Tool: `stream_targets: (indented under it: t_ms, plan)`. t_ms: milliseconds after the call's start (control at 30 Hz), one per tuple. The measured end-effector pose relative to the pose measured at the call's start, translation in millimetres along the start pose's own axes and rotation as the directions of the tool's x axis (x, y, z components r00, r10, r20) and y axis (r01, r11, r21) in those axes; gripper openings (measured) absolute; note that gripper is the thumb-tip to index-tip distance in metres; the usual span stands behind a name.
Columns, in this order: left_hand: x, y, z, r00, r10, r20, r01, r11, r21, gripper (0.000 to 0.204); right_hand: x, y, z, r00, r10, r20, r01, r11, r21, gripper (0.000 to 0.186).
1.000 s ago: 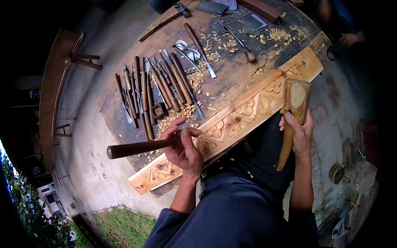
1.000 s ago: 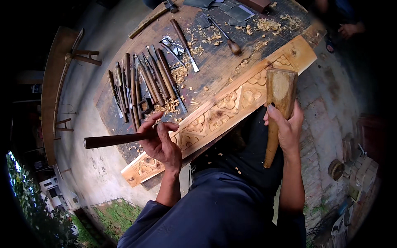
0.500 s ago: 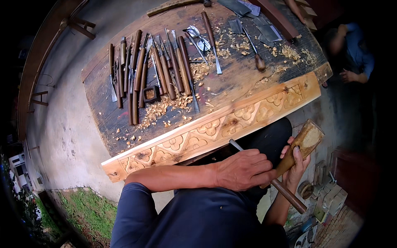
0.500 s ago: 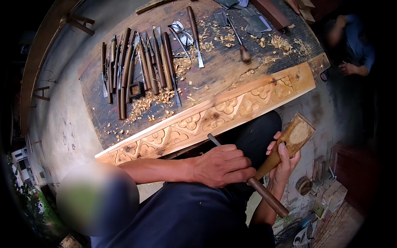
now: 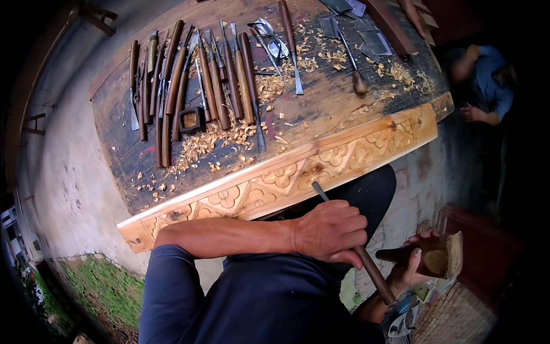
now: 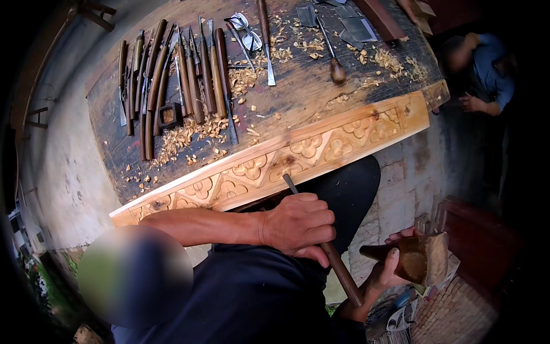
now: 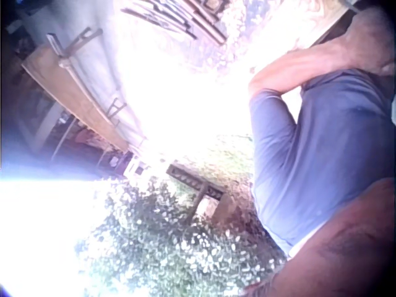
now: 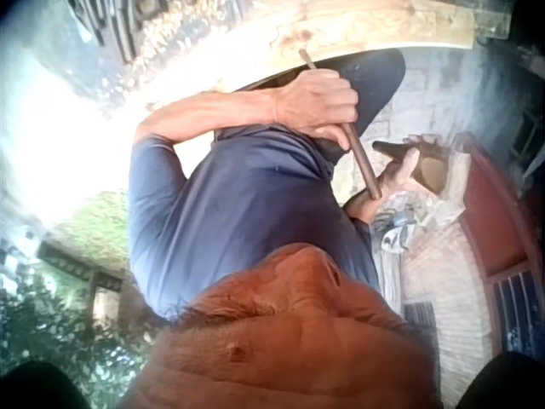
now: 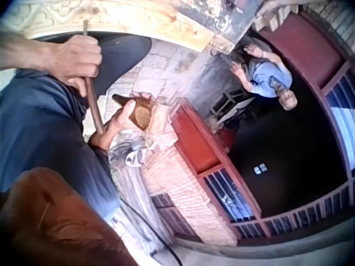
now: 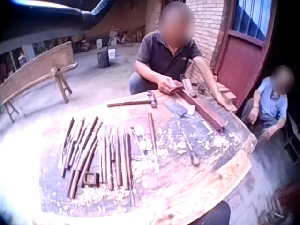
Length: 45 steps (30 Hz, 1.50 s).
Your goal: The person carves a decorative floral pattern into a wooden board using a chisel and a wooden mallet. They repeatedly position the chisel and strike it to remove wood shavings, gradually deepening the design along the board's edge.
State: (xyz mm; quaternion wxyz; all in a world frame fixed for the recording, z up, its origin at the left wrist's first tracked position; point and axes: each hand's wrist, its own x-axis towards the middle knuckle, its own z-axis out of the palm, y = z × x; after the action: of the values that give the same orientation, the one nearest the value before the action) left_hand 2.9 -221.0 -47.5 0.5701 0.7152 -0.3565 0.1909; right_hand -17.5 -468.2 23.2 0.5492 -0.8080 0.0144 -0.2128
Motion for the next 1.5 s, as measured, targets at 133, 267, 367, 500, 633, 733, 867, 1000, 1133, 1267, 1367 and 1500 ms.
stream_targets:
  t_ms: [133,267,367,500,633,733,867,1000,1133,1267,1367,1500]
  plan:
    - [-1.0,-2.3,-2.2,1.0,-0.012,-0.017,0.012,1.0,0.021,0.049,-0.8,-2.9,0.9,0.999,-0.051,-0.005,0.051,0.999,0.013,0.063]
    - [-1.9,-2.8,-0.5,1.0,-0.013,-0.021,0.013,1.0,0.005,0.049,-0.2,-7.1,0.9,0.994,-0.105,0.008,0.105,0.994,-0.004,0.066]
    - [-2.7,-4.2,-0.1,1.0,-0.004,-0.015,0.004,1.0,0.001,0.049,-0.9,-8.4,2.3,0.996,-0.091,0.024,0.091,0.996,-0.017,0.068]
    - [-2.2,-4.3,-0.9,1.0,-0.005,-0.027,0.005,1.0,-0.005,0.05,-3.0,-13.4,3.5,0.998,-0.044,0.04,0.046,0.998,-0.04,0.068]
    - [0.3,-5.1,-2.6,0.999,0.005,-0.049,-0.005,1.0,-0.007,0.05,-3.4,-12.3,1.4,0.991,-0.128,0.03,0.129,0.991,-0.041,0.068]
    - [-0.7,-5.1,-2.1,0.999,0.001,-0.05,-0.001,1.0,-0.014,0.05,-4.1,-18.3,-0.2,0.991,-0.123,0.055,0.123,0.992,-0.003,0.068]
    - [-0.4,-5.4,-1.9,0.999,0.005,-0.053,-0.006,1.0,-0.014,0.05,-7.4,-22.0,-6.4,0.991,-0.08,0.104,0.078,0.997,0.025,0.069]
    - [-0.1,-5.6,-2.2,0.999,0.011,-0.043,-0.012,1.0,-0.016,0.05,-8.8,-25.1,-6.0,0.992,-0.044,0.117,0.039,0.998,0.05,0.072]
    - [-1.1,-6.9,-2.4,0.999,0.021,-0.028,-0.022,0.999,-0.048,0.05,-10.0,-26.4,2.1,0.989,-0.103,0.109,0.097,0.994,0.058,0.058]
    - [0.0,-6.5,-5.4,1.0,0.011,-0.006,-0.011,0.998,-0.059,0.05,-9.1,-26.9,-7.8,0.983,0.176,-0.041,-0.163,0.96,0.227,0.032]
    - [3.5,-5.6,-7.3,1.0,0.002,-0.015,-0.003,0.997,-0.075,0.05,-10.2,-22.0,-12.6,0.981,0.191,-0.036,-0.175,0.95,0.258,0.034]
    - [4.2,-5.0,-7.8,1.0,-0.011,-0.028,0.009,0.998,-0.062,0.051,-14.2,-14.2,-27.5,0.982,0.13,0.136,-0.155,0.968,0.196,0.063]
